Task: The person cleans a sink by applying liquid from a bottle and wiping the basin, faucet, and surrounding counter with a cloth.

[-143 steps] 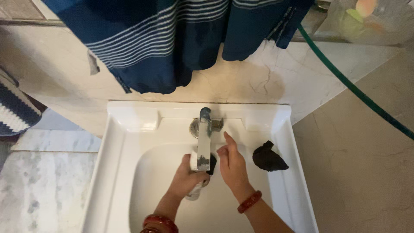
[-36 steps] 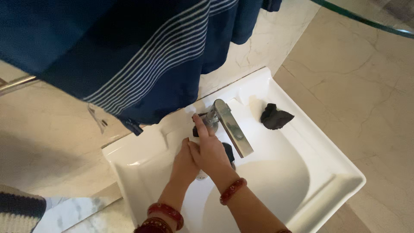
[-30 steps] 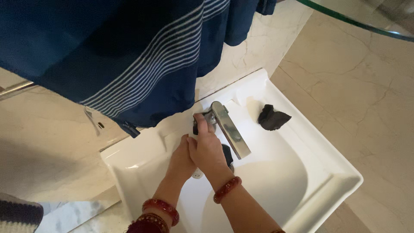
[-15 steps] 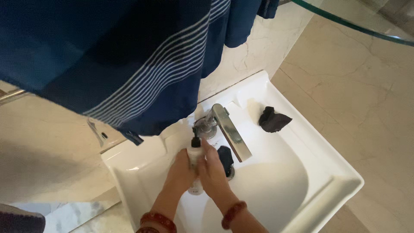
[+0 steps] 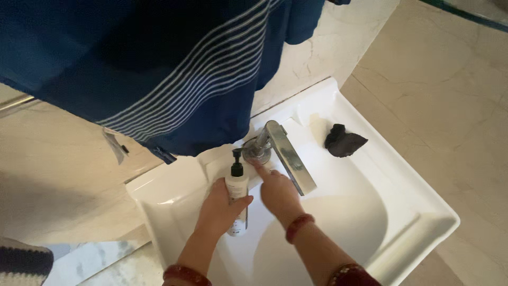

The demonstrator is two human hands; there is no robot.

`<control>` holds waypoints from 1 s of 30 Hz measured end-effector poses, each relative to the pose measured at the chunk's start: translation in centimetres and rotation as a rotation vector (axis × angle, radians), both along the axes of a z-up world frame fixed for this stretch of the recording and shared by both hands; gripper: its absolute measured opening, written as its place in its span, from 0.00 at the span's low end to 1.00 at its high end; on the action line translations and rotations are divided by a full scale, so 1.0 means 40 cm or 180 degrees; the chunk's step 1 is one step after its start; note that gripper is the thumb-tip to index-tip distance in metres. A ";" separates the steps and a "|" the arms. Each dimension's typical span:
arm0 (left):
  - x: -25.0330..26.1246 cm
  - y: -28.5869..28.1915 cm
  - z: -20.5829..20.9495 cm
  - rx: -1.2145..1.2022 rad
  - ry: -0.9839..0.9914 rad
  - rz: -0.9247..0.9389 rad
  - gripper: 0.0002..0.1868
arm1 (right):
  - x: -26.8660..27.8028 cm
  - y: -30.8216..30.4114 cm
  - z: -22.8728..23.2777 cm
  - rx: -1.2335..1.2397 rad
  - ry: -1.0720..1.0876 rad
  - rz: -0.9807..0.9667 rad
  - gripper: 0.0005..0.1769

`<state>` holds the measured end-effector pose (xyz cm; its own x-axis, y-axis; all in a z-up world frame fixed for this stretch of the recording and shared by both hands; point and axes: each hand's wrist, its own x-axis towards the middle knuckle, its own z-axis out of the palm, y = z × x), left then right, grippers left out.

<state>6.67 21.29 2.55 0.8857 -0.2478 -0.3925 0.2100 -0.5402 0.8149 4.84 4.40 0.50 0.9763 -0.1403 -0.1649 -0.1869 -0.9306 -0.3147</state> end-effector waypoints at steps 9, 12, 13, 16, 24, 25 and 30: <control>0.025 -0.022 0.057 0.0108 -0.0179 0.0009 0.35 | 0.071 -0.066 -0.141 0.1324 -0.0887 -0.0283 0.38; 0.029 -0.010 0.060 0.0240 0.0315 0.0174 0.33 | 0.025 0.000 -0.094 0.0239 -0.0304 -0.0368 0.46; 0.032 0.003 0.059 0.0172 -0.0252 0.0080 0.32 | 0.023 0.015 -0.067 0.0239 -0.0343 -0.0351 0.46; 0.044 0.031 0.049 0.0063 -0.0577 0.0079 0.30 | 0.023 0.055 -0.008 -0.0216 0.0756 0.0121 0.48; 0.030 0.017 0.044 0.0334 -0.0231 0.0143 0.30 | 0.109 0.053 0.009 -0.0370 0.0293 0.0256 0.57; 0.027 0.020 0.048 0.0231 -0.0367 0.0107 0.30 | 0.097 0.047 0.004 -0.0367 0.0273 0.0264 0.57; 0.023 0.033 0.060 0.0256 -0.0464 0.0027 0.32 | 0.007 -0.043 -0.027 -0.0249 -0.0092 0.0290 0.53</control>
